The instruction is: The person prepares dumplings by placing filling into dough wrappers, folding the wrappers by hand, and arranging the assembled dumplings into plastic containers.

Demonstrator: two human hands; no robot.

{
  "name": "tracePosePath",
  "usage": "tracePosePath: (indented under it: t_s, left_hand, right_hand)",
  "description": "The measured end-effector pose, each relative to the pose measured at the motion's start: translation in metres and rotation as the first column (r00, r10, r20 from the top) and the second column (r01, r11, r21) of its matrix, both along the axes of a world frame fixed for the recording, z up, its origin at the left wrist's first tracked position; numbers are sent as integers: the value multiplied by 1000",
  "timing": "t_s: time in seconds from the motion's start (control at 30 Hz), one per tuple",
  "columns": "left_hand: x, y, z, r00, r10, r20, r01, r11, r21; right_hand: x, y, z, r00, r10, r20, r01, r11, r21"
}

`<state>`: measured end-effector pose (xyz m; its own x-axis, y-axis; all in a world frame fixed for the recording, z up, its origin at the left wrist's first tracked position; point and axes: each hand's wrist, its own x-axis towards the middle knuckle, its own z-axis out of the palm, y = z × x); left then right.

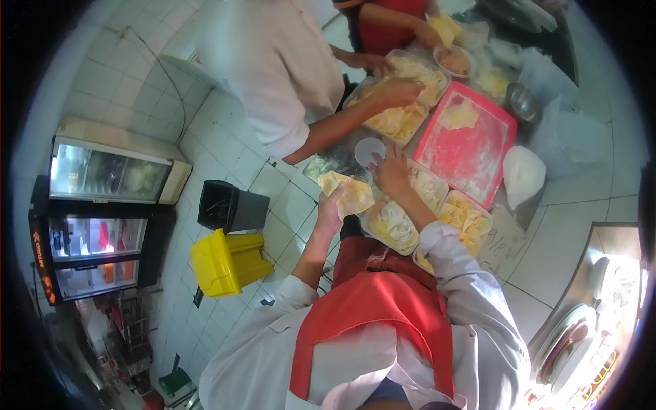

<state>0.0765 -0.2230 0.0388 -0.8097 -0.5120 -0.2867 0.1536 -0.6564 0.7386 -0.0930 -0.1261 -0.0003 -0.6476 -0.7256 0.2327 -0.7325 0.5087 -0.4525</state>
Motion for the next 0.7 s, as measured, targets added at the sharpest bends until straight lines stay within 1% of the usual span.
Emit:
tracePosePath:
  t_s: [0.03,0.07,0.1,0.13,0.17,0.2,0.27,0.33,0.37,0.43,0.47,0.5,0.53,0.57,0.6,0.63,0.67,0.7]
  left_hand:
    - [-1,2,12,991,39,128,-21,990,-141]
    - [-2,3,18,965,92,247,-21,960,-278]
    - [-1,4,17,964,98,248,-26,961,-277]
    - [-1,4,14,958,107,265,-4,931,-364]
    - [-3,3,13,953,117,278,22,893,-450]
    - [-4,2,15,954,116,277,21,895,-446]
    - [-1,-1,21,965,-76,250,166,917,-363]
    - [-5,2,21,973,-79,217,155,920,-360]
    - [-7,2,22,979,-75,188,139,923,-358]
    - [-8,5,30,977,-62,206,138,916,-376]
    - [-10,6,33,976,-44,215,130,907,-401]
    - [-11,5,32,976,-48,213,132,906,-403]
    - [-11,3,29,973,-18,229,119,892,-436]
    - [-10,3,26,969,11,246,108,878,-466]
    - [-11,2,27,969,8,248,111,879,-463]
    - [-12,1,28,959,-12,282,161,843,-514]
    - [-13,3,29,948,-32,318,214,801,-559]
    - [-15,7,32,946,-41,321,223,802,-555]
  right_hand:
    - [-1,-5,-3,999,19,-40,-17,998,54]
    - [-2,-9,-5,999,27,-40,-25,998,53]
    - [-2,-10,-7,997,39,-67,-30,992,120]
    - [-3,-11,-8,994,51,-96,-32,982,188]
    - [-6,-14,-8,994,53,-99,-33,982,188]
    - [-7,-13,-10,994,56,-90,-37,978,206]
    - [-6,-6,-14,996,53,-74,-35,972,230]
    - [-8,-6,-8,996,66,-54,-60,992,111]
    - [-9,-6,-5,996,62,-56,-56,992,109]
    - [0,3,6,998,64,30,-65,997,36]
    - [2,9,7,998,58,30,-59,998,37]
    - [3,14,11,983,90,158,-64,984,-167]
    - [6,18,16,950,149,273,-41,931,-363]
    - [11,26,19,950,147,274,-40,932,-361]
    - [21,35,38,923,209,323,-56,904,-425]
    - [29,44,54,890,271,366,-65,871,-487]
    - [36,51,61,890,265,371,-58,874,-483]
    - [42,58,67,918,305,253,-155,863,-481]
